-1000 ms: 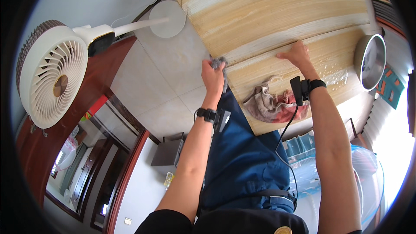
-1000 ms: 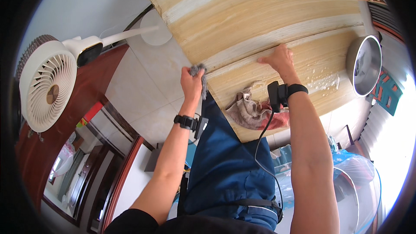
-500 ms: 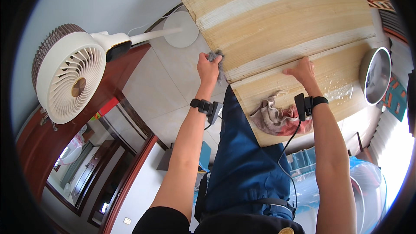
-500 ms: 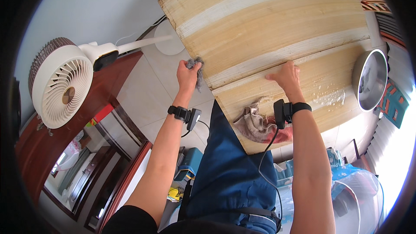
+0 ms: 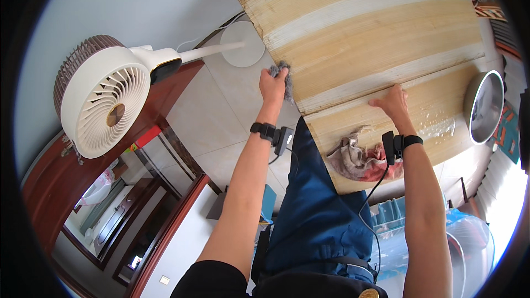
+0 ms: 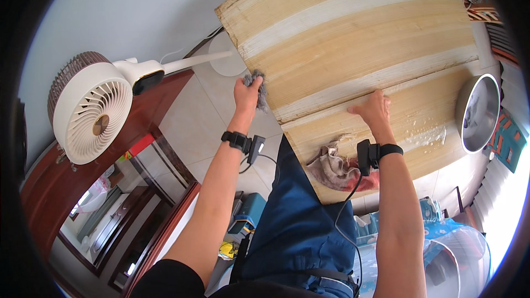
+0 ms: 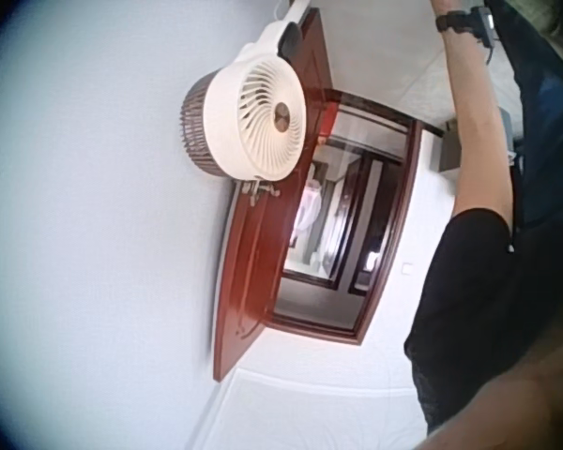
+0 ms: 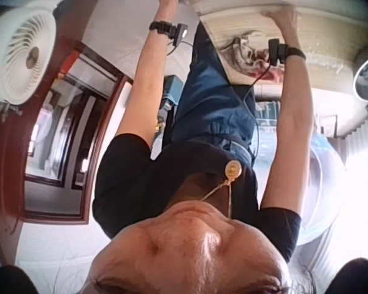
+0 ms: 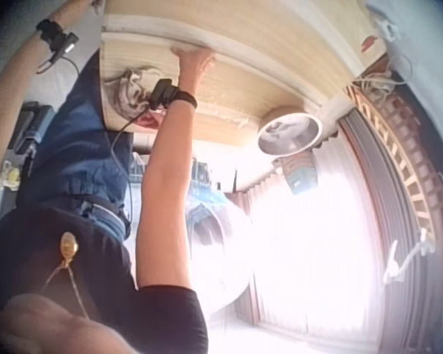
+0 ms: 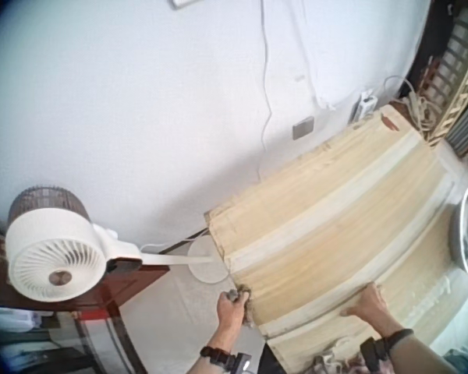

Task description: The person wipes a small blue plastic stool with a cloth, then uses a scouring pad and a cloth to scrub and wipe a wooden table surface using water and a cleaning solution from a yellow bottle.

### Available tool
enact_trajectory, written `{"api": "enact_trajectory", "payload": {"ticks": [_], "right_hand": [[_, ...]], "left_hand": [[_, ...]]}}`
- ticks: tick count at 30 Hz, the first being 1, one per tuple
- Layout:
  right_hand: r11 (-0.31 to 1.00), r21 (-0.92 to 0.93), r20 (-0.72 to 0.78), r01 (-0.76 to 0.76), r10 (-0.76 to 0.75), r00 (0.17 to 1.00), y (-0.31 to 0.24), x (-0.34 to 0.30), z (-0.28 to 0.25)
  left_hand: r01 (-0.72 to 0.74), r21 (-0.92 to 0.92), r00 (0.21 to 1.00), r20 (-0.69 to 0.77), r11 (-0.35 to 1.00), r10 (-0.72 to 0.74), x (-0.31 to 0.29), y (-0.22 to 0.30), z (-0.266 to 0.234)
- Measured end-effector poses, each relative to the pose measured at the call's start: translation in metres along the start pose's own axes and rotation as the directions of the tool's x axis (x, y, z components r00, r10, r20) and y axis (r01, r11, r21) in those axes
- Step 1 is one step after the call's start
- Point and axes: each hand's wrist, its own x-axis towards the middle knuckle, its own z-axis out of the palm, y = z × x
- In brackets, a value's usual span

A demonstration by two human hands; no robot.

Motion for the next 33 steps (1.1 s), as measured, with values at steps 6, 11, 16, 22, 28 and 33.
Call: {"api": "enact_trajectory", "payload": {"ticks": [6,11,16,22,28,33], "right_hand": [[0.999,-0.026,0.006,0.027,-0.026,1.0,0.0,-0.001,0.0],[0.998,-0.03,0.007,0.051,-0.051,0.999,-0.001,0.002,0.0],[0.999,-0.028,0.009,-0.026,0.026,1.0,0.002,0.002,-0.001],[1.0,-0.016,-0.007,-0.008,0.008,1.0,0.001,0.001,-0.001],[0.999,-0.031,0.019,-0.01,0.011,1.0,-0.012,-0.002,-0.005],[1.0,-0.001,0.005,-0.008,0.008,1.0,-0.003,-0.001,-0.004]], "left_hand": [[-0.142,0.04,0.976,-0.163,0.989,0.147,0.043,0.026,0.0],[-0.116,-0.114,0.993,-0.036,0.987,0.113,0.084,0.061,-0.015],[-0.026,0.094,0.999,0.032,0.995,0.023,0.012,0.031,0.004],[-0.03,0.246,0.999,0.029,0.969,0.024,-0.03,0.014,0.004],[-0.121,0.252,0.985,-0.087,0.96,0.148,0.054,0.068,-0.012],[-0.008,0.332,1.0,-0.025,0.943,0.018,0.009,0.031,-0.004]]}}
